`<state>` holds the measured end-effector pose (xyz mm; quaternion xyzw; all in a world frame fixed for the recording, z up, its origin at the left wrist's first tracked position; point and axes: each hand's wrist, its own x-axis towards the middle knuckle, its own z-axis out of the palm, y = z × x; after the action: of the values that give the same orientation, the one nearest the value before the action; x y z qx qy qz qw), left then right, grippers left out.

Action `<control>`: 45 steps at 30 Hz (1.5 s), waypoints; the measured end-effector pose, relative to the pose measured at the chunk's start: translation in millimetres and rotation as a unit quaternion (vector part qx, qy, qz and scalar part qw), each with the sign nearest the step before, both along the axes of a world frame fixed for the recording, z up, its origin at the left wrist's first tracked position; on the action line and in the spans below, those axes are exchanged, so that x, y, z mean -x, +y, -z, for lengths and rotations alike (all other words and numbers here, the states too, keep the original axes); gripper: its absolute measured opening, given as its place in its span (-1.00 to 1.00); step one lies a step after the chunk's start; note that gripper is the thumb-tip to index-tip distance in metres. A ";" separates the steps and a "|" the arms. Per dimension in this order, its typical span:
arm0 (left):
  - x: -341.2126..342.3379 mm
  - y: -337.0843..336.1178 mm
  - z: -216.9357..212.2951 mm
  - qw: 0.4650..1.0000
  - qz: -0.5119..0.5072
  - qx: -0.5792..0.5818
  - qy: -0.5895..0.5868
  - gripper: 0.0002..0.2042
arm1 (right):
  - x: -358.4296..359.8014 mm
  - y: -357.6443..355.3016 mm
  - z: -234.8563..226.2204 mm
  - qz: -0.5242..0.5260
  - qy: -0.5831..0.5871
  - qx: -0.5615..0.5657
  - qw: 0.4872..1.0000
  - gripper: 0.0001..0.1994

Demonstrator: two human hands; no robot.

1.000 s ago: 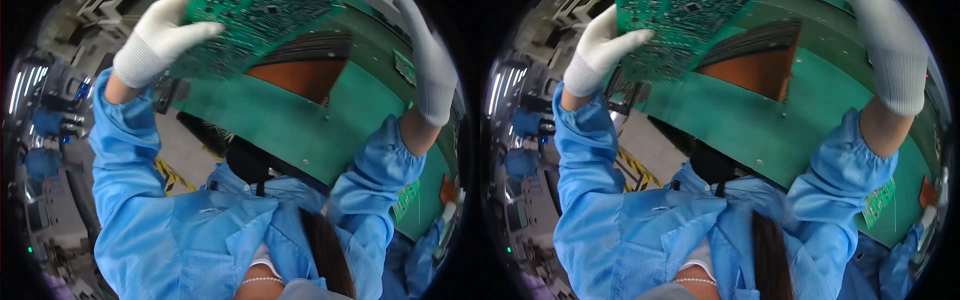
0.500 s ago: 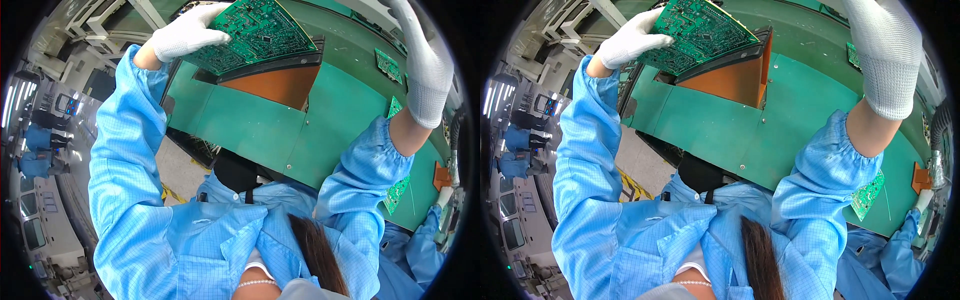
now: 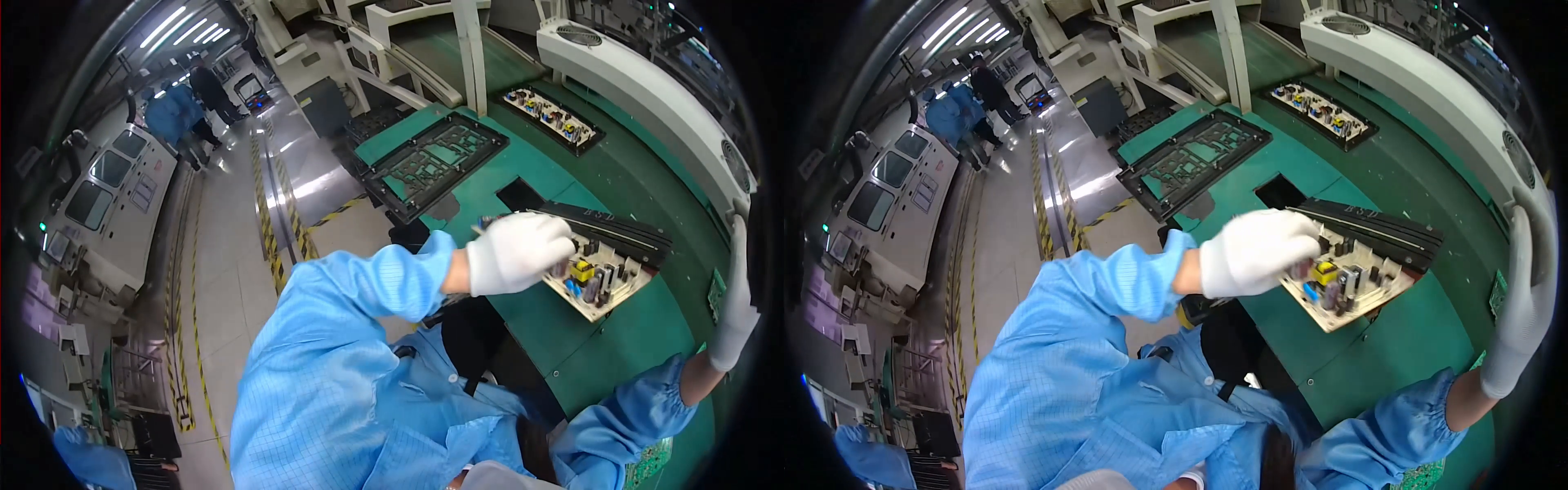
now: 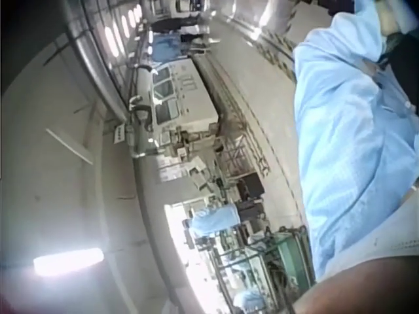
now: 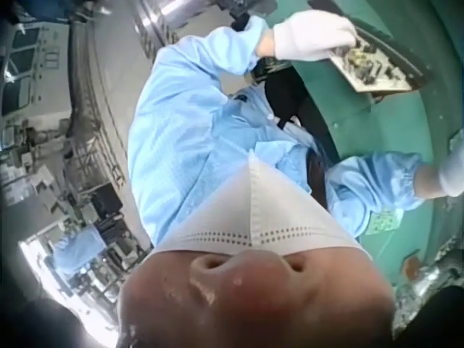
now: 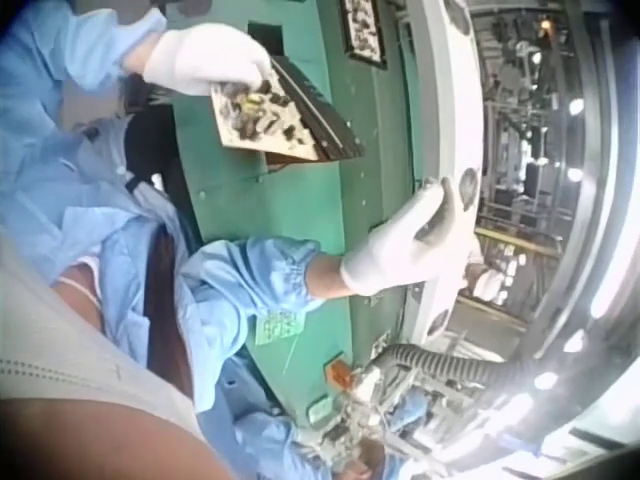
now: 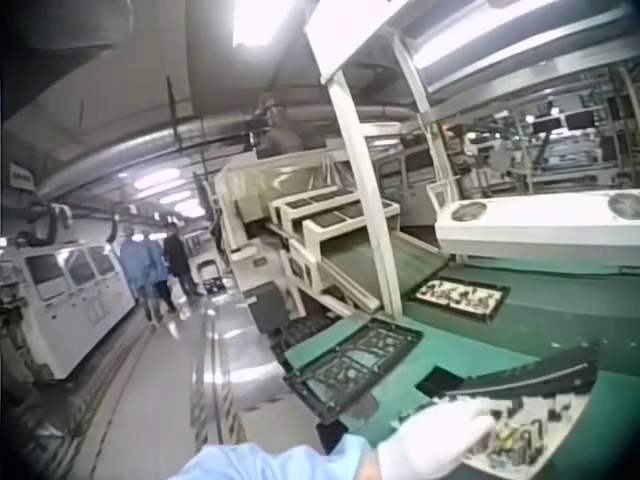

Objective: Inspecting and sorting printed circuit boards at a manual assembly station.

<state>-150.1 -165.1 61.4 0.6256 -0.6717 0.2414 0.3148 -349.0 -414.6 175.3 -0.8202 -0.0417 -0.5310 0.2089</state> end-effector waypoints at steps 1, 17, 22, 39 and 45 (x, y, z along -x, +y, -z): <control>-5.4 12.2 -11.1 1.000 0.004 0.018 0.012 -0.73 | -4.3 1.1 -0.2 0.008 0.013 -0.012 1.000 -0.68; -28.9 5.6 -70.7 0.591 0.346 0.228 0.692 -0.68 | -87.4 63.0 6.5 -0.215 0.326 -0.220 0.894 -0.69; -55.1 9.7 -10.7 0.669 0.089 0.093 0.732 -0.47 | -94.2 53.4 -37.4 -0.093 0.296 -0.012 0.951 -0.73; -36.3 28.6 104.3 0.909 -0.087 0.060 0.402 -0.83 | -165.5 2.2 -44.4 0.045 0.447 0.248 0.858 -0.67; -40.2 25.3 104.5 0.939 -0.107 0.046 0.324 -0.79 | -182.9 -40.8 -45.7 0.035 0.529 0.247 0.811 -0.75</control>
<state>-109.8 -139.8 -43.1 0.7228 -0.4507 0.0892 0.5162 -166.1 -455.4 221.0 -0.9992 -0.0259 0.0059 -0.0297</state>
